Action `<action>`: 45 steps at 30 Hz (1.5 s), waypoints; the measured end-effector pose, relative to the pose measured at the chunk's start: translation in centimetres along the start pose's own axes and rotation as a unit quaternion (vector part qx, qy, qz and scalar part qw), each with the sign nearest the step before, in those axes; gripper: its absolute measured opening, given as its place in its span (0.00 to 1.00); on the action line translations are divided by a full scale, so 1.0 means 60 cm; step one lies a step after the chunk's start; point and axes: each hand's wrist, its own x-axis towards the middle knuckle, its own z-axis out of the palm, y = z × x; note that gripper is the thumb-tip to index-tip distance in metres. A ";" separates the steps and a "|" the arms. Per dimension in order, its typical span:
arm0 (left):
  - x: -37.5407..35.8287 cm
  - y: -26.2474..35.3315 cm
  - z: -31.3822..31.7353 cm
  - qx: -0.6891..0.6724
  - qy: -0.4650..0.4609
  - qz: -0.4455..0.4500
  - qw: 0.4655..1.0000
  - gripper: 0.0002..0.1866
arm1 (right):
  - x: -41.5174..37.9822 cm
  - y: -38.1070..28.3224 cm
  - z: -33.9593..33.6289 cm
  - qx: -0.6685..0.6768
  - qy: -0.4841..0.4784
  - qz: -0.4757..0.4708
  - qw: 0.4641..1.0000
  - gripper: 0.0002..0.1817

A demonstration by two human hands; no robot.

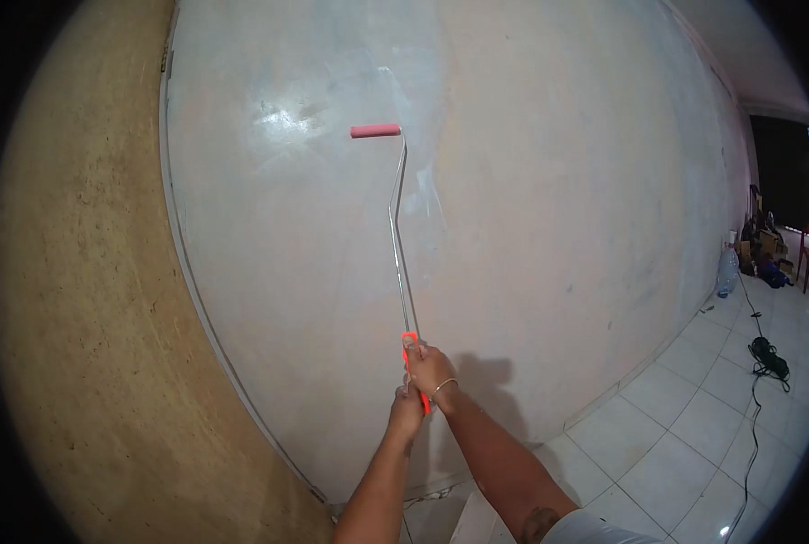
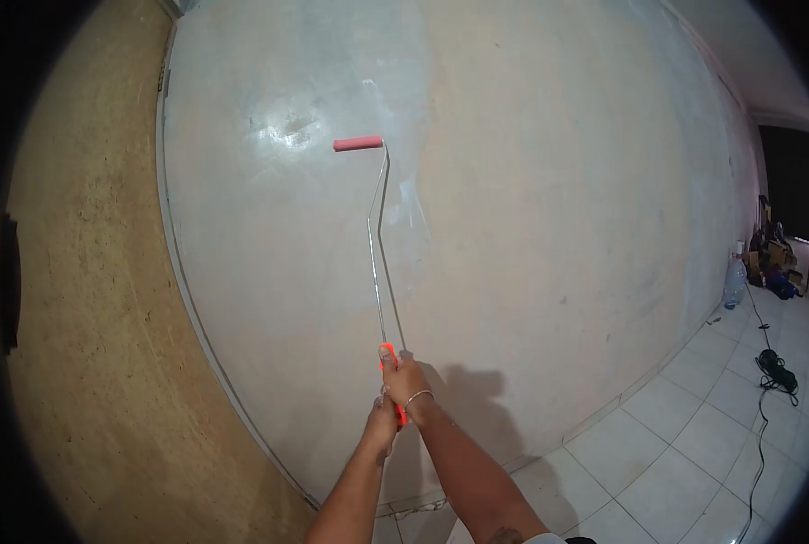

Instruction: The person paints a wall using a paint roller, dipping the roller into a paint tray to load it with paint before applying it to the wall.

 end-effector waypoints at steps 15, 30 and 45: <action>0.052 -0.019 0.060 -0.098 -0.047 0.057 0.992 0.29 | 0.025 0.013 -0.048 -0.053 0.029 -0.018 0.998 0.33; 0.013 -0.207 0.139 -0.006 -0.094 0.045 0.995 0.25 | -0.071 0.188 -0.068 -0.096 -0.013 0.089 0.991 0.38; -0.122 -0.329 0.234 0.035 -0.101 -0.010 0.994 0.26 | -0.215 0.348 -0.095 -0.096 -0.052 0.218 0.970 0.32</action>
